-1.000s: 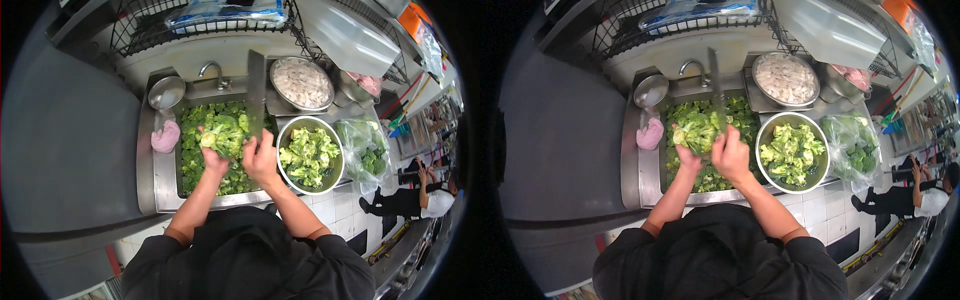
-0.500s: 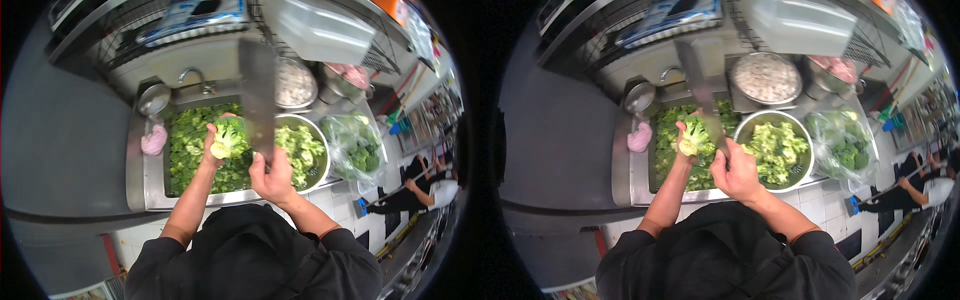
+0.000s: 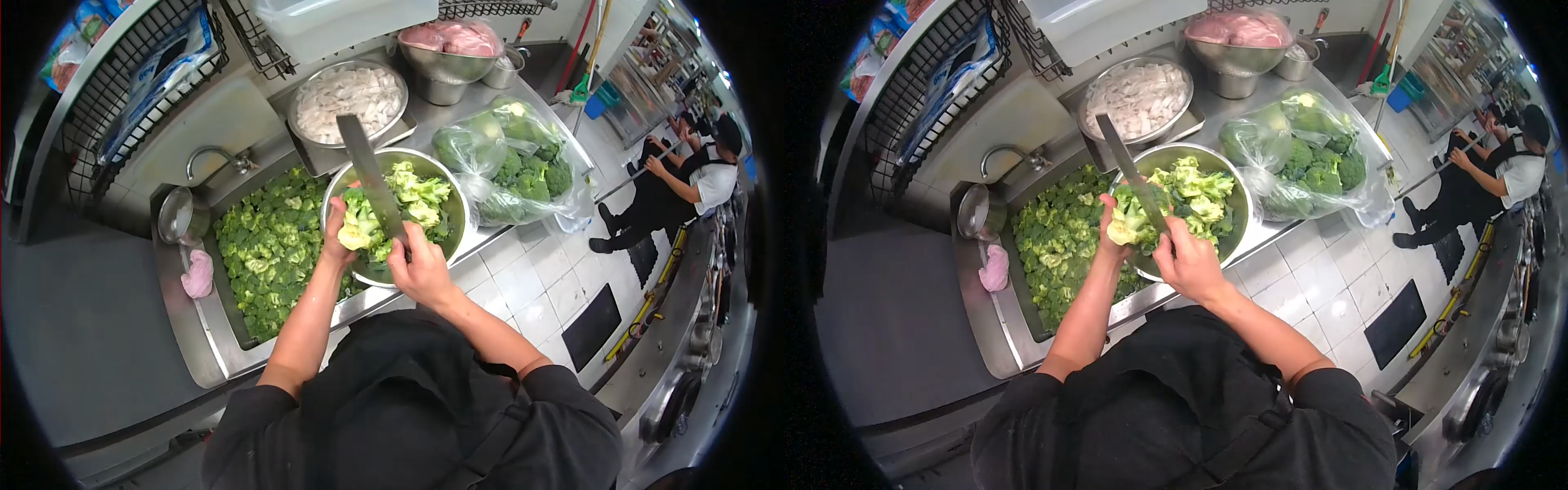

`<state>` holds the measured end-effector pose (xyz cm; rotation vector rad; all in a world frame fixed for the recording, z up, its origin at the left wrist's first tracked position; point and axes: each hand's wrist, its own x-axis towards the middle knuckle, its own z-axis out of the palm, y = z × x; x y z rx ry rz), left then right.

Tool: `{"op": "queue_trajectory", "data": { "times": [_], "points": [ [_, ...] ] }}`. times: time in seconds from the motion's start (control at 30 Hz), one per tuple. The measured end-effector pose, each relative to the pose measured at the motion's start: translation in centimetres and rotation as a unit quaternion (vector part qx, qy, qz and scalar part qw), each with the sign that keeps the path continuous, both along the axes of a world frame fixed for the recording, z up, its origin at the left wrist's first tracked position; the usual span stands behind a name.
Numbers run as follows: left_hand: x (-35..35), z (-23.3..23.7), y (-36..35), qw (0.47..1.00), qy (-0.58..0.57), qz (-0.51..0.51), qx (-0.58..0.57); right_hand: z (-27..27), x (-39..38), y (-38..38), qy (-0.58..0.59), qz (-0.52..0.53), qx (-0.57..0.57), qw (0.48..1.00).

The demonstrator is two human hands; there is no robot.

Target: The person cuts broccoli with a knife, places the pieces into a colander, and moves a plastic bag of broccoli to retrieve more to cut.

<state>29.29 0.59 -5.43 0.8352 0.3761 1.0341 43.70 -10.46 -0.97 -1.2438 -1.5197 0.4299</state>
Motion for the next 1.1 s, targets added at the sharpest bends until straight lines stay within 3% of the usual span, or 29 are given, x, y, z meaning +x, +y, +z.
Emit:
{"op": "queue_trajectory", "data": {
  "times": [0.1,0.17,0.2,0.23,0.3,0.37,0.47,0.57,0.7,0.77,0.9,1.03,1.1],
  "points": [
    [-0.7,1.1,1.9,1.000,0.007,-0.010,0.019,-1.0,0.9,-0.3,0.054,-0.004,-0.004,0.999],
    [-3.0,4.8,3.2,0.993,-0.032,-0.108,0.027,0.7,2.2,-0.7,0.039,-0.021,0.003,0.999],
    [-4.8,5.2,3.5,0.994,-0.053,-0.094,-0.016,1.5,2.9,-0.5,0.007,-0.021,0.014,1.000],
    [-6.6,4.4,3.2,0.997,-0.047,-0.066,-0.009,1.1,3.3,0.0,0.024,-0.015,0.016,0.999],
    [-9.5,1.2,2.8,0.973,-0.204,-0.071,-0.082,1.3,3.3,0.4,0.057,0.011,-0.007,0.998],
    [-9.8,-0.8,2.3,0.967,-0.205,0.039,-0.148,0.4,2.6,0.8,0.055,0.028,-0.016,0.998],
    [-10.4,-2.9,3.0,0.982,-0.148,0.060,-0.105,-1.4,0.8,0.8,-0.006,0.048,-0.075,0.996],
    [-8.4,0.2,1.8,0.993,-0.077,0.036,-0.081,-0.2,-1.3,1.2,-0.014,0.084,-0.030,0.996],
    [-6.1,0.9,1.0,0.991,-0.087,0.006,-0.106,6.2,-2.1,1.5,-0.058,0.055,0.174,0.982],
    [-4.9,1.4,0.7,0.989,-0.088,-0.006,-0.119,6.4,-1.8,1.5,-0.054,0.038,0.218,0.974],
    [-2.7,1.3,0.6,0.994,-0.045,0.005,-0.095,2.2,-1.4,0.7,-0.099,0.031,0.010,0.995],
    [-2.1,0.3,0.7,0.996,-0.002,-0.006,-0.090,0.2,0.3,-0.9,-0.089,-0.009,-0.020,0.996],
    [-2.6,0.1,0.2,0.984,-0.058,-0.052,-0.159,0.1,1.1,-1.5,-0.059,-0.042,-0.035,0.997]
  ]
}}
